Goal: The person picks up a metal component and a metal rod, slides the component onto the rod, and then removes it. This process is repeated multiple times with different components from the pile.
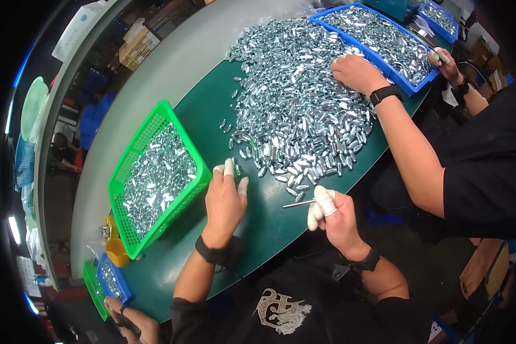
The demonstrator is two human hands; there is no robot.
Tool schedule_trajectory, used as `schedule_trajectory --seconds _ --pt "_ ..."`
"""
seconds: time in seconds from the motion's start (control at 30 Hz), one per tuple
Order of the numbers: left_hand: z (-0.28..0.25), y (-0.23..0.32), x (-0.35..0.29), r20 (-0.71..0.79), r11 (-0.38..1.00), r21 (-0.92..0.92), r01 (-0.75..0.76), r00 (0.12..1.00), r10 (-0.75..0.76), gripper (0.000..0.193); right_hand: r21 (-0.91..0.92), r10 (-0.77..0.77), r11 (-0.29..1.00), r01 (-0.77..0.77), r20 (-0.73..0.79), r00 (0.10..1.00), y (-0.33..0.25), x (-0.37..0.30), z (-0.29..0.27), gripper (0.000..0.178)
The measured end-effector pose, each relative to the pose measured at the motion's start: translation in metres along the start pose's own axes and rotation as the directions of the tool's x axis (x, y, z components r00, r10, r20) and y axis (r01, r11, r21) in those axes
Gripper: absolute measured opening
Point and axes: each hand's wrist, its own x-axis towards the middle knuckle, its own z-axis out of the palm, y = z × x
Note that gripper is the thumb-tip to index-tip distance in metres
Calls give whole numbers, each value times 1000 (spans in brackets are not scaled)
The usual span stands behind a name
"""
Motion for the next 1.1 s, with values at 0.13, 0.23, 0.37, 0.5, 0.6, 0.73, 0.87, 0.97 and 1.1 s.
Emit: schedule_trajectory --seconds 0.13,0.23,0.37,0.5,0.6,0.73,0.87,0.97,1.1 --pt "32 -22 15 66 997 40 63 996 -66 31 -8 7 1000 -7 -40 999 4 2 -8 41" --pt "39 -30 16 34 1000 -17 -15 999 16 30 1 -5 1000 5 -57 998 8 5 -11 41" --pt "22 -25 11 -48 970 -234 -66 997 56 26 -31 -35 999 35 -9 999 -2 9 -2 42" --pt "1 -11 -23 -6 863 -491 -122 991 137 21 -66 64 996 -63 12 998 5 11 10 41" --pt "-24 10 -42 176 774 -615 153 983 -55 19 -89 61 995 -53 89 994 10 7 21 40" --pt "-43 9 -49 123 682 -728 74 992 24 19 -162 33 987 -7 155 987 6 1 33 40" --pt "-46 -2 -53 91 609 -793 20 992 86 20 -209 32 978 7 180 983 3 1 43 39" --pt "-48 -9 -55 81 548 -836 -7 987 136 22 -221 34 975 8 186 982 4 1 49 39" --pt "-48 -17 -63 58 536 -844 8 995 76 21 -226 34 974 9 185 982 6 -2 56 39"
